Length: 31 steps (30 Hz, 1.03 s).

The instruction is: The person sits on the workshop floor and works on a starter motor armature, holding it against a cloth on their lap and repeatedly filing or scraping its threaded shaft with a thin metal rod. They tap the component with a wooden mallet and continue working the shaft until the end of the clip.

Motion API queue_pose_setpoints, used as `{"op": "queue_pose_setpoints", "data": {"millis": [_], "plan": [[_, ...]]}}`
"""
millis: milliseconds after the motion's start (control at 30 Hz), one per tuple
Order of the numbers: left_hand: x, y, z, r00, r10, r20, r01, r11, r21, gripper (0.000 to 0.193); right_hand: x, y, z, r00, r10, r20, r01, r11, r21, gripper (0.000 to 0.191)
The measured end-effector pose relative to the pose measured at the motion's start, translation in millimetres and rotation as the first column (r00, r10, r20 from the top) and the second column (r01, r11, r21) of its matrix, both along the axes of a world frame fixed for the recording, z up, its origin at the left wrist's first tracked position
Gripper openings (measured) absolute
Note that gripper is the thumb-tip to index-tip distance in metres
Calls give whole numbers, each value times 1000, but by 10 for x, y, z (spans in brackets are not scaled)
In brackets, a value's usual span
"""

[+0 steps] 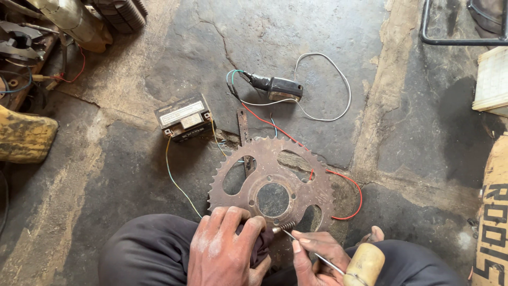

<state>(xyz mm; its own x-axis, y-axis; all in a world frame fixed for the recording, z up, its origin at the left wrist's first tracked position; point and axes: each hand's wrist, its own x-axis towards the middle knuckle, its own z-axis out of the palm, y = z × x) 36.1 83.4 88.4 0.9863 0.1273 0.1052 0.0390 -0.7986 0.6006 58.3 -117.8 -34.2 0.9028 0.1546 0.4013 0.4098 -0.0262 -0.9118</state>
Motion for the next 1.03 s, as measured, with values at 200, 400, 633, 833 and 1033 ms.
{"op": "queue_pose_setpoints", "data": {"millis": [200,400,633,833,1033], "plan": [[2,-14,-2,999,4,47,-5,1000,14,63,-17,31,60,999,-45,-2,44,990,-133,23],[-13,-18,-56,999,6,43,-8,1000,29,62,19,53,49,997,-64,-48,63,998,-24,23],[-3,-19,-39,999,3,47,-4,999,35,62,46,5,-43,1000,-12,17,11,998,57,20],[-5,-21,-47,999,7,42,-9,999,35,61,-67,-7,-56,974,-148,-173,156,987,35,20],[-2,-29,-62,999,16,33,-17,999,51,61,-35,91,50,986,-144,-89,140,989,-45,21]]}}
